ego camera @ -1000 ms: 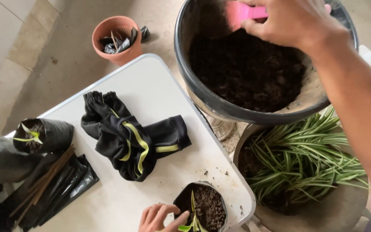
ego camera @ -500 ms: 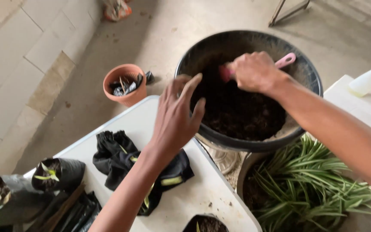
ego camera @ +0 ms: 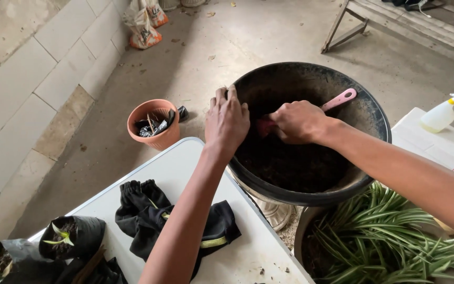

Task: Planting a spider plant into a small nursery pot by adding soil with a trowel

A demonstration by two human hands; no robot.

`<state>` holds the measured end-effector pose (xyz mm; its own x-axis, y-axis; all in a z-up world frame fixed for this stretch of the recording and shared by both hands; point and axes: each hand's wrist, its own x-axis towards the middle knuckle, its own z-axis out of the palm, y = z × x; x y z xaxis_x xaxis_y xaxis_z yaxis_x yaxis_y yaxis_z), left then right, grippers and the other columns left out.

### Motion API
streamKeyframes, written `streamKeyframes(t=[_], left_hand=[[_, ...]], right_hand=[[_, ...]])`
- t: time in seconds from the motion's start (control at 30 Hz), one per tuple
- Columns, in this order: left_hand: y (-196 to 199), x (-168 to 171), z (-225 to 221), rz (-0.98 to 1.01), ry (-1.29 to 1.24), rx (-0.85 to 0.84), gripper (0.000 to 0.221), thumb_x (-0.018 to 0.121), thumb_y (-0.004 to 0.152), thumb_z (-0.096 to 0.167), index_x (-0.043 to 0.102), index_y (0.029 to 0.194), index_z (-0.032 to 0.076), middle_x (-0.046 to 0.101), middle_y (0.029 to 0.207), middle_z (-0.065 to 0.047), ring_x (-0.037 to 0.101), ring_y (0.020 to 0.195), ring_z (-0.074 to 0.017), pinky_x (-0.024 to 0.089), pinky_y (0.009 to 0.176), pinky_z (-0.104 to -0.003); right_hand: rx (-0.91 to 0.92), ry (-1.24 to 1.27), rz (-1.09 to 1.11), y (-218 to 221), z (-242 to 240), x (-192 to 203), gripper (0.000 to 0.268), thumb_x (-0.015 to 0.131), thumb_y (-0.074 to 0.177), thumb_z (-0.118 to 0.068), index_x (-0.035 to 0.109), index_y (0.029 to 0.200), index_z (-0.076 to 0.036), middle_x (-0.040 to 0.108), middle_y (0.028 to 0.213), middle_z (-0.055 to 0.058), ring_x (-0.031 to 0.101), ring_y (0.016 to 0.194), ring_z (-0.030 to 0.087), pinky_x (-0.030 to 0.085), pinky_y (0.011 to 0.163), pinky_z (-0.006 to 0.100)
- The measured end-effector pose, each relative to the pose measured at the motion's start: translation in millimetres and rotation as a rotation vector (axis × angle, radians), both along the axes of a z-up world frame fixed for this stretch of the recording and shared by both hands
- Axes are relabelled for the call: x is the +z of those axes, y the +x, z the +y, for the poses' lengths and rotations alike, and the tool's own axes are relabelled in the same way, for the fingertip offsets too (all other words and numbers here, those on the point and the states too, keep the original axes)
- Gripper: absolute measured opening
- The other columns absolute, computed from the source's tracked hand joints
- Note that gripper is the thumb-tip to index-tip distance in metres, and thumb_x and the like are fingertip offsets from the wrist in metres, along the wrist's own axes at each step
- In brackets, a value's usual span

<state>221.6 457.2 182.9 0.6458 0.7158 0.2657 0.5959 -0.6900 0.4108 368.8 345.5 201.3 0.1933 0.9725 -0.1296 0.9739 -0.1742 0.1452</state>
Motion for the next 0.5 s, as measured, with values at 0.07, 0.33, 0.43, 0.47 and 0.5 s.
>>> streamKeyframes(t=[0.07,0.33,0.43,0.47,0.5], left_hand=[[-0.8,-1.1,0.5,-0.027,0.007,-0.008,0.058,0.054,0.098,0.025,0.047,0.148,-0.003,0.050,0.141,-0.024,0.057,0.126,-0.0429,0.055,0.092,-0.058],[-3.0,-8.2,8.6,-0.115,-0.028,-0.035,0.053,0.046,0.098,0.015,0.048,0.148,-0.004,0.051,0.141,-0.025,0.058,0.126,-0.0471,0.052,0.096,-0.060],[-1.9,-13.4,11.7,-0.129,-0.037,-0.036,0.053,0.044,0.097,0.009,0.048,0.148,-0.005,0.052,0.142,-0.026,0.059,0.125,-0.0483,0.052,0.096,-0.061],[-0.2,-15.4,14.0,-0.136,-0.040,-0.036,0.054,0.044,0.096,0.008,0.047,0.148,-0.006,0.052,0.142,-0.027,0.059,0.125,-0.0491,0.052,0.096,-0.061],[-0.7,-15.4,14.1,-0.138,-0.040,-0.036,0.054,0.044,0.096,0.008,0.047,0.148,-0.006,0.052,0.142,-0.027,0.059,0.125,-0.0491,0.052,0.096,-0.061]], right_hand=[[0.008,-0.019,0.106,-4.3,-5.1,8.1,0.033,0.051,0.094,-0.029,0.076,0.110,-0.013,0.078,0.096,0.014,0.076,0.097,0.040,0.061,0.086,0.053],[-0.095,-0.049,0.269,-0.3,0.6,20.0,0.045,0.045,0.102,-0.046,0.075,0.121,-0.018,0.078,0.109,0.015,0.073,0.108,0.040,0.058,0.093,0.054],[-0.097,-0.060,0.199,-8.8,-3.8,26.2,0.048,0.043,0.104,-0.051,0.072,0.126,-0.021,0.078,0.110,0.014,0.073,0.108,0.039,0.058,0.094,0.054],[-0.089,-0.072,0.165,-11.9,-5.0,28.1,0.048,0.041,0.105,-0.053,0.070,0.129,-0.023,0.078,0.111,0.014,0.073,0.109,0.038,0.058,0.095,0.054],[-0.089,-0.072,0.163,-8.6,-4.4,24.5,0.048,0.041,0.105,-0.053,0.070,0.129,-0.023,0.078,0.111,0.014,0.073,0.109,0.038,0.058,0.095,0.054]])
